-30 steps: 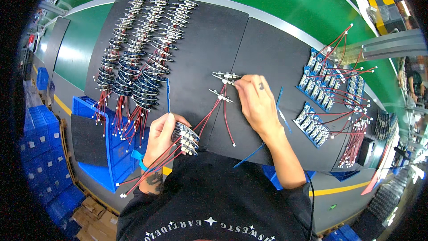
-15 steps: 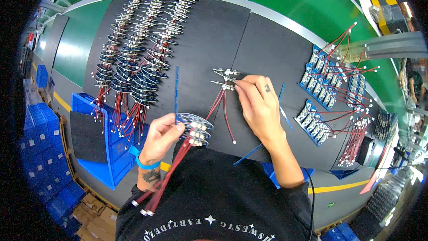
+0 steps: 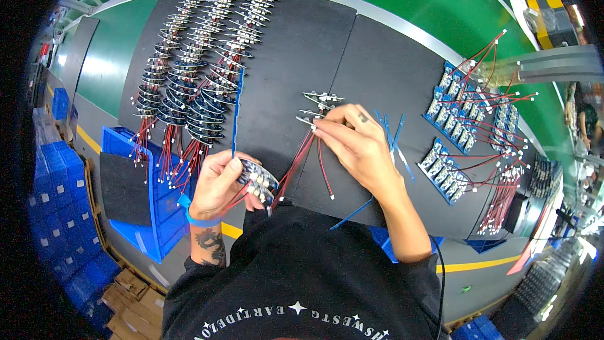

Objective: The person assembles small electronic circuit board components by hand, connecting wires and arranging them in a grid on a workbench.

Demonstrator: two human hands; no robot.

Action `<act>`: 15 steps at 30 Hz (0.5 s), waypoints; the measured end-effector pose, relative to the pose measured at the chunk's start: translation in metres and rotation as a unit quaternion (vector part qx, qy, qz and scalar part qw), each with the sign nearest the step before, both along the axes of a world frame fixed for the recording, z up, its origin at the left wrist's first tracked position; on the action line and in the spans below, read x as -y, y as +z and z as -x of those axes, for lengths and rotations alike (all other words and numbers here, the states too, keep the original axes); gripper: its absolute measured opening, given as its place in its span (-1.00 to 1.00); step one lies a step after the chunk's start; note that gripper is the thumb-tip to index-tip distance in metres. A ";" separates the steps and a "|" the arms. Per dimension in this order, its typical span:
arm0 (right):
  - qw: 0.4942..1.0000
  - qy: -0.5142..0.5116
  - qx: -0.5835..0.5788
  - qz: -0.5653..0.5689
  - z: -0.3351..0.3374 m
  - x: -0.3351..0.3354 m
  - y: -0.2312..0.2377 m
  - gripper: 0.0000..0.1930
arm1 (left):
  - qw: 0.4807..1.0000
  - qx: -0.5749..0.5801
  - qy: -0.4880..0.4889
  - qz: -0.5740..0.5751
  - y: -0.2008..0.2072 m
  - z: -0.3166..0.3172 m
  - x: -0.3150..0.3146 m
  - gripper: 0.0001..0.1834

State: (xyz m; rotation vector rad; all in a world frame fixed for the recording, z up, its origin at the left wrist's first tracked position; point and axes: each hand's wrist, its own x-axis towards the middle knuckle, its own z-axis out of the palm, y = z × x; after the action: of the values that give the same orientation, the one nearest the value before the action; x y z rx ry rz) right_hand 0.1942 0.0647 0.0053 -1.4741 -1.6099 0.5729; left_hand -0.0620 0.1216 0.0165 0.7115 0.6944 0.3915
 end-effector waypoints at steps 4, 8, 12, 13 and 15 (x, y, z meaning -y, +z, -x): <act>1.000 -0.006 0.013 -0.009 0.010 0.005 0.011 -0.67 | 0.992 -0.036 -0.041 -0.116 0.013 -0.009 0.002 -0.65; 0.961 0.126 -0.206 0.136 0.022 0.021 0.027 -0.77 | 0.990 -0.013 -0.114 -0.082 0.003 -0.024 0.014 -0.67; 0.945 0.120 -0.264 0.149 0.011 0.021 0.015 -0.82 | 0.961 0.043 -0.255 0.097 0.010 -0.017 -0.001 -0.63; 0.932 0.127 -0.302 0.153 0.009 0.020 0.012 -0.83 | 0.951 0.125 -0.273 0.069 -0.004 -0.010 0.001 -0.56; 0.971 0.065 -0.210 0.095 0.006 0.017 0.004 -0.82 | 0.957 0.198 -0.194 0.085 -0.001 -0.003 0.005 -0.52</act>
State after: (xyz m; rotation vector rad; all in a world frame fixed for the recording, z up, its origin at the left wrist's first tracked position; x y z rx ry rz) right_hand 0.1882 0.0478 0.0091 -1.2774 -1.3485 1.0620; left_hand -0.0592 0.1162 0.0152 0.5664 0.1949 0.1027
